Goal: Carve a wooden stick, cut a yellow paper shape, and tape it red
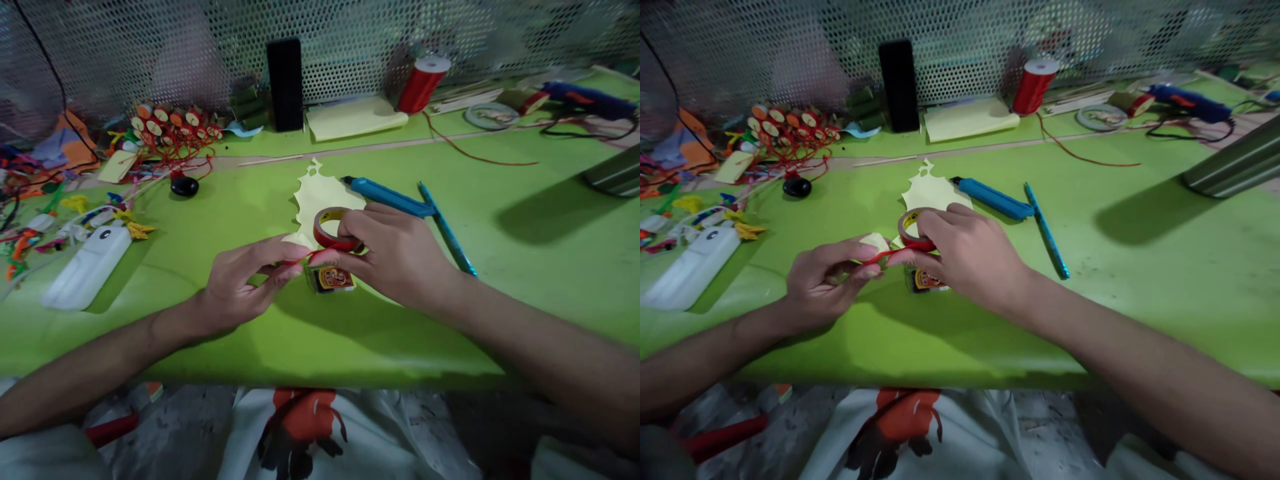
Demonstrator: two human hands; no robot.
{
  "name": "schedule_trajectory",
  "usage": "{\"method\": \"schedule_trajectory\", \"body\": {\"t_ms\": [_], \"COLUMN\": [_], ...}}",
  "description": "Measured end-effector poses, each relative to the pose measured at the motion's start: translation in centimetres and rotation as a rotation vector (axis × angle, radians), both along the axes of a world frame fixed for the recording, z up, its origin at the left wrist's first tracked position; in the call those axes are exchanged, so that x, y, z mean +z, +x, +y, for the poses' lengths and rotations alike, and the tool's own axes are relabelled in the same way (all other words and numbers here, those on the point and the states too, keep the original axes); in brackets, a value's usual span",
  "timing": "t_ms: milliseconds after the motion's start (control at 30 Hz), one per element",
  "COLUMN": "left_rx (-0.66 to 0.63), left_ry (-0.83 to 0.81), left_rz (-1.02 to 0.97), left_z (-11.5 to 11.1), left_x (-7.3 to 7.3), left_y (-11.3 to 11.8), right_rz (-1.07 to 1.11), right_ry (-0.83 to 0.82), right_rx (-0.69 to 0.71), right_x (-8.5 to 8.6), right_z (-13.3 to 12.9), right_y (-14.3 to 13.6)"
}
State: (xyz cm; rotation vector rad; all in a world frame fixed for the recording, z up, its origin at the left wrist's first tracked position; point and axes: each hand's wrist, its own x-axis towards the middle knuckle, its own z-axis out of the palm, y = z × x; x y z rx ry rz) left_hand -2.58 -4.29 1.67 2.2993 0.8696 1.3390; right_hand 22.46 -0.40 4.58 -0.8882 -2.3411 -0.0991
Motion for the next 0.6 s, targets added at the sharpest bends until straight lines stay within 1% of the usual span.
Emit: {"method": "schedule_trajectory", "body": {"t_ms": [133, 233, 333, 500, 600], "left_rx": [0.104, 0.131, 0.119, 0.03, 0.02], "left_ry": [-0.059, -0.155, -0.239, -0.298, -0.328], "left_rz": [-0.019, -0.077, -0.145, -0.274, -0.328], "left_z": [0.2, 0.4, 0.5, 0.3, 0.2], "left_x": [0.3, 0.5, 0.4, 0.4, 0.6], "left_y": [0.0, 0.1, 0.2, 0.6, 0.7], "right_rz": [0.005, 0.007, 0.004, -0.018, -0.024], "right_ry": [0.035, 0.053, 0.056, 0.015, 0.024], "right_rx": [-0.002, 0.01, 0.004, -0.008, -0.02], "right_x": [0.2, 0.3, 0.2, 0.2, 0.3], "right_z": [-0.9, -1.4, -1.5, -1.4, -1.5], "right_y": [-0.3, -0.5, -0.5, -0.3, -0.4]}}
